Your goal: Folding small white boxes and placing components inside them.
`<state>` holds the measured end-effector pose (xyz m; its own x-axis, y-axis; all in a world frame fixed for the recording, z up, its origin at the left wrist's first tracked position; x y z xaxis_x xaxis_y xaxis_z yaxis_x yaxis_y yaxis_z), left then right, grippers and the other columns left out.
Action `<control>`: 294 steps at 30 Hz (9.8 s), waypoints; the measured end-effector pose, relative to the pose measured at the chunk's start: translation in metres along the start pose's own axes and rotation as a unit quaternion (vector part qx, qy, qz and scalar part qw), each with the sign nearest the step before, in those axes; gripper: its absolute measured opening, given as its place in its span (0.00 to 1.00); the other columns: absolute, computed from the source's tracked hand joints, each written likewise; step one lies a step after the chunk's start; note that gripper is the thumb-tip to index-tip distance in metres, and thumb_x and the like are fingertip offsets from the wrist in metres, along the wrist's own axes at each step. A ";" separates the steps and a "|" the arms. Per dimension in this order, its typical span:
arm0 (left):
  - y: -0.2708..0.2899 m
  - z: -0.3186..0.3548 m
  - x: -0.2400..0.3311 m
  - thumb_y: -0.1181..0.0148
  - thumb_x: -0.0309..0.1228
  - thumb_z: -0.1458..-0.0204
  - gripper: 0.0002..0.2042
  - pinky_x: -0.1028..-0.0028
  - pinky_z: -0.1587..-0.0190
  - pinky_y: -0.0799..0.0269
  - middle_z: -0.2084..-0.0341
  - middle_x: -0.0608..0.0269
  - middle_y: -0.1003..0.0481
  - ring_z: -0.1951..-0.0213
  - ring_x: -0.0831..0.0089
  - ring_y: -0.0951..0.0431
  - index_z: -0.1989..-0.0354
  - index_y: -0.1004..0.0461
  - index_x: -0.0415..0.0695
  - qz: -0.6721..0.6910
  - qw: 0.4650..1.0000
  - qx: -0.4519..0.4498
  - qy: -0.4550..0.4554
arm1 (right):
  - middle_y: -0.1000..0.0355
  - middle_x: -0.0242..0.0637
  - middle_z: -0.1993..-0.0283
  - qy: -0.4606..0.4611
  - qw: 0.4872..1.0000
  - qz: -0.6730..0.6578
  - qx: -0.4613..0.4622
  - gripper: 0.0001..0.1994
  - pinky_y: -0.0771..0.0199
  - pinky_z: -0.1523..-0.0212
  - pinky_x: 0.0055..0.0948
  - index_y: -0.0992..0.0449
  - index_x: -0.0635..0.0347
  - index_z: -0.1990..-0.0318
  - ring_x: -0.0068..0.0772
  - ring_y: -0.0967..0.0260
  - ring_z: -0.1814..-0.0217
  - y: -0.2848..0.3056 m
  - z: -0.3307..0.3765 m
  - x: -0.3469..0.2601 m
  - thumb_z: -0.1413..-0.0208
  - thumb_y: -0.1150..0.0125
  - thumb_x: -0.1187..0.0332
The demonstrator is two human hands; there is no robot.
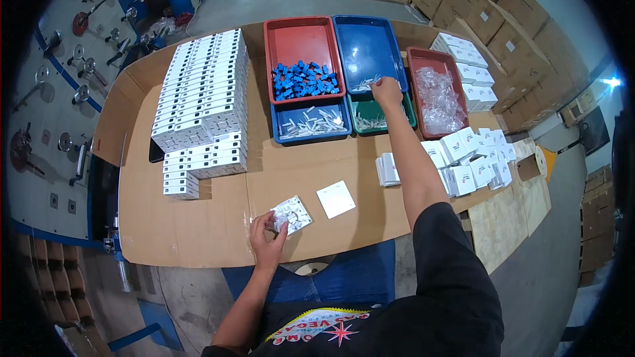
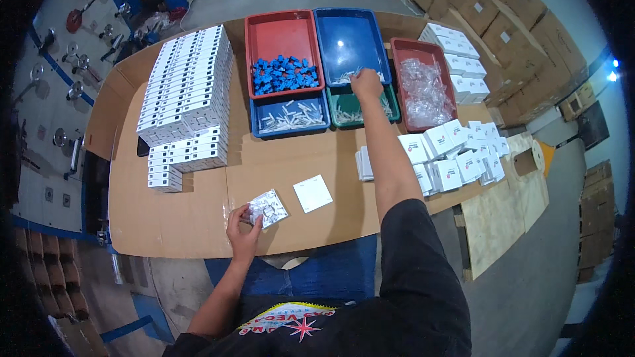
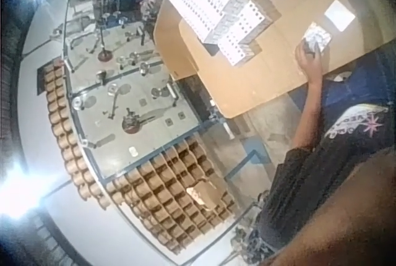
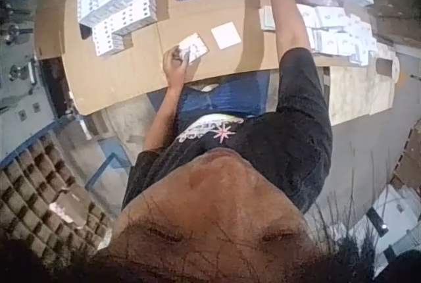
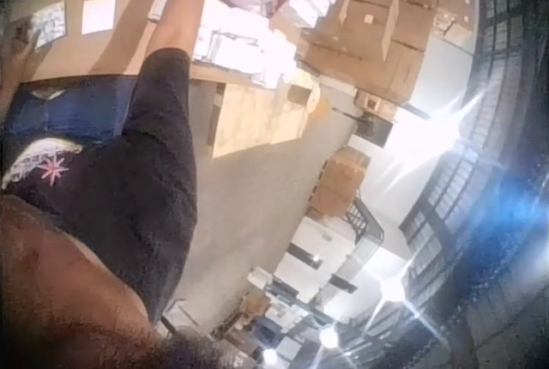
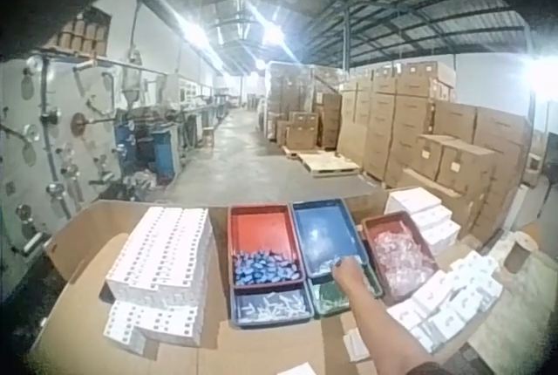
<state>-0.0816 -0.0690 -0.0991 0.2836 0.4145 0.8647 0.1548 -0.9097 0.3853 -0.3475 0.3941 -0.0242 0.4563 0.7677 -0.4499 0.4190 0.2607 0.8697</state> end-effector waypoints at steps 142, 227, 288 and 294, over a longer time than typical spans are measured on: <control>0.053 -0.006 0.157 0.39 0.24 0.36 0.09 0.78 0.49 0.25 0.58 0.59 0.19 0.55 0.78 0.20 0.52 0.22 0.33 0.377 0.921 0.028 0.100 | 0.22 0.28 0.67 0.129 0.749 -0.570 -0.311 0.05 0.32 0.69 0.16 0.19 0.65 0.57 0.12 0.30 0.67 0.128 0.390 -0.123 0.39 0.33 0.74; 0.042 -0.004 0.132 0.38 0.22 0.38 0.07 0.76 0.49 0.23 0.59 0.61 0.19 0.56 0.76 0.19 0.53 0.21 0.34 0.337 0.937 0.020 0.086 | 0.27 0.26 0.70 0.194 0.779 -0.542 -0.251 0.05 0.42 0.75 0.16 0.20 0.64 0.61 0.10 0.38 0.74 0.110 0.387 -0.122 0.43 0.33 0.77; 0.040 -0.001 0.130 0.40 0.19 0.38 0.06 0.77 0.48 0.25 0.58 0.61 0.23 0.55 0.77 0.21 0.54 0.24 0.33 0.317 0.946 0.006 0.071 | 0.26 0.27 0.71 0.169 0.767 -0.559 -0.264 0.03 0.39 0.73 0.17 0.21 0.65 0.62 0.11 0.37 0.74 0.100 0.395 -0.123 0.41 0.33 0.76; 0.039 -0.001 0.130 0.41 0.19 0.37 0.05 0.76 0.46 0.26 0.58 0.62 0.24 0.54 0.77 0.23 0.55 0.25 0.33 0.320 0.945 0.010 0.063 | 0.26 0.27 0.72 0.177 0.769 -0.555 -0.264 0.03 0.39 0.74 0.17 0.21 0.66 0.63 0.11 0.38 0.74 0.103 0.396 -0.125 0.42 0.33 0.76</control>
<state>-0.0395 -0.0501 0.0288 0.2111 -0.2285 0.9504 0.0071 -0.9719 -0.2352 -0.0506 0.0934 0.0411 -0.2335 -0.0119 -0.9723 -0.0234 0.9997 -0.0066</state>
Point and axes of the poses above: each hand's wrist, its own z-axis away from the middle knuckle, its own y-axis out of the back of the hand, x = y × z, the point moved 3 cm from there along -z, towards the middle knuckle
